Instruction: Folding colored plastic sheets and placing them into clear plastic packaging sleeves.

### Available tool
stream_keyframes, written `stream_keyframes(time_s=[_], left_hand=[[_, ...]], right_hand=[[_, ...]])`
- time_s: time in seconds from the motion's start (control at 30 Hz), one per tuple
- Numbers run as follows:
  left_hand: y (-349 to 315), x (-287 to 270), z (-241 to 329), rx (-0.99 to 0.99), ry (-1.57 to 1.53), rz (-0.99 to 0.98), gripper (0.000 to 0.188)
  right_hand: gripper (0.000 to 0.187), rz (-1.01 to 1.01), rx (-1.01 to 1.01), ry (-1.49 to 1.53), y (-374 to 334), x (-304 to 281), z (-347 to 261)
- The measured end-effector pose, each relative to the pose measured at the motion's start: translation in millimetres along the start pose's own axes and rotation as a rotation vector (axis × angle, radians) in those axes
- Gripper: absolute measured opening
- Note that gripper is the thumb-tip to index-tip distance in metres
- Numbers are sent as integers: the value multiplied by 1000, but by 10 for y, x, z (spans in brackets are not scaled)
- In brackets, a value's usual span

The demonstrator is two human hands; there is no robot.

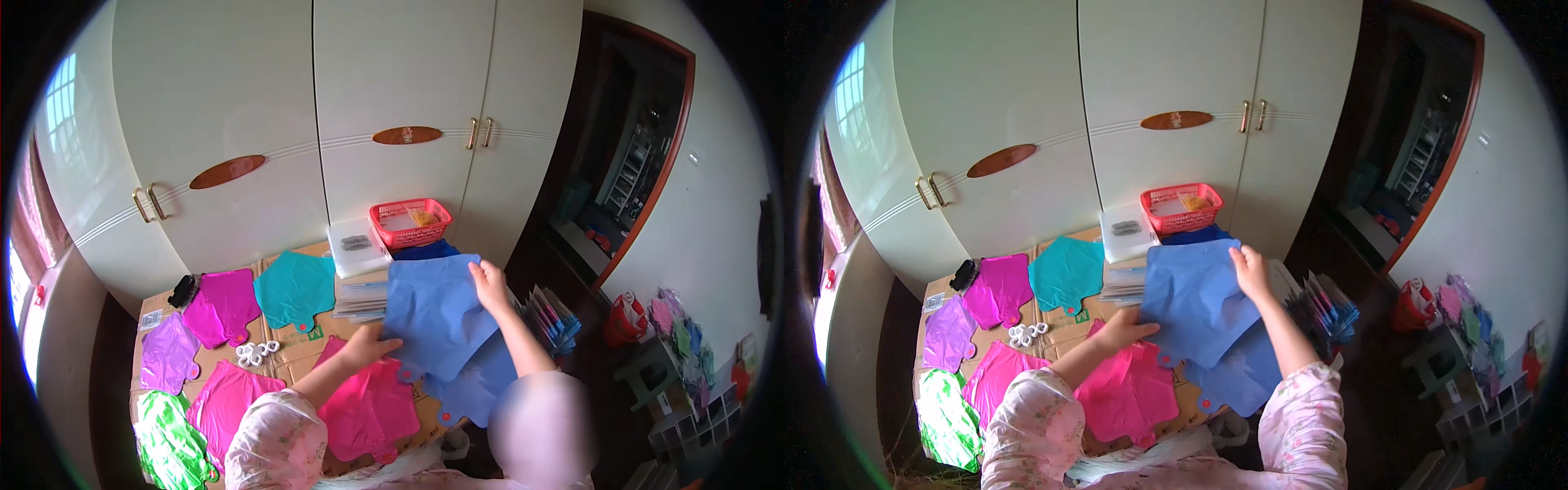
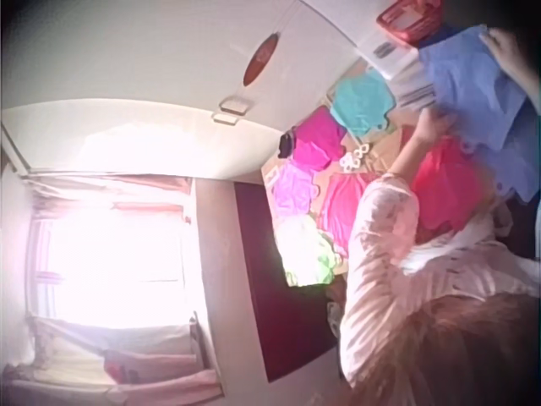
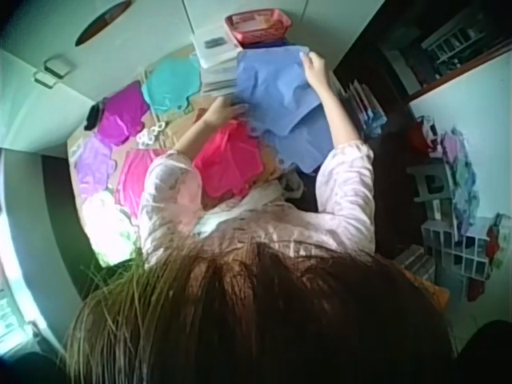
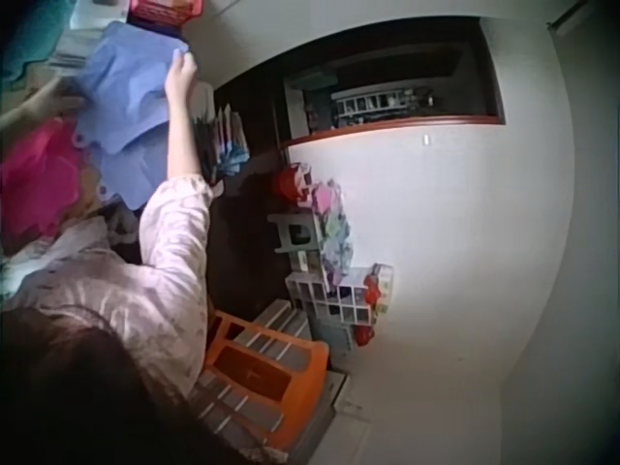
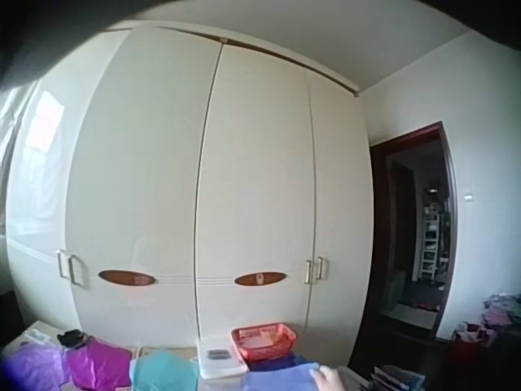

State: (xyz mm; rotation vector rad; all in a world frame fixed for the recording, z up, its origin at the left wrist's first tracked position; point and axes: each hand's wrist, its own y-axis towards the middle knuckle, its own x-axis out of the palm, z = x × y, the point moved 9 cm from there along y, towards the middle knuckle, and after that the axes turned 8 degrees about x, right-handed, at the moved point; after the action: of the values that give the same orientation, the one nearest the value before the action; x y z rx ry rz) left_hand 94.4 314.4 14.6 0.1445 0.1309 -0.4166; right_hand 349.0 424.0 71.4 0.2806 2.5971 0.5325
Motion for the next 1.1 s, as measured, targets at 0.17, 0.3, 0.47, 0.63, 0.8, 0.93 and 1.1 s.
stream_keyframes(time_s=[0.17, 0.3, 0.47, 0.63, 0.8, 0.93, 1.1], left_hand=[[369, 64, -181, -267, -406, 162, 20], [841, -61, -479, -295, -554, 337, 17], [1306, 32, -712, -315, -475, 336, 16], [1294, 36, -666, -385, -474, 325, 22], [1007, -260, -519, -261, -233, 257, 23], [820, -469, -500, -262, -130, 306, 22], [773, -613, -517, -230, -131, 326, 21]], right_hand=[[50, 299, -418, -518, -17, -145, -1033], [54, -156, -475, -320, -475, 489, -1292], [40, -293, -425, -585, -518, 873, -700], [19, -339, -412, -669, -422, 1209, -207], [13, -374, -470, -689, -394, 1533, -76], [10, -378, -435, -722, -371, 1629, -69], [14, -381, -481, -805, -354, 1780, -50]])
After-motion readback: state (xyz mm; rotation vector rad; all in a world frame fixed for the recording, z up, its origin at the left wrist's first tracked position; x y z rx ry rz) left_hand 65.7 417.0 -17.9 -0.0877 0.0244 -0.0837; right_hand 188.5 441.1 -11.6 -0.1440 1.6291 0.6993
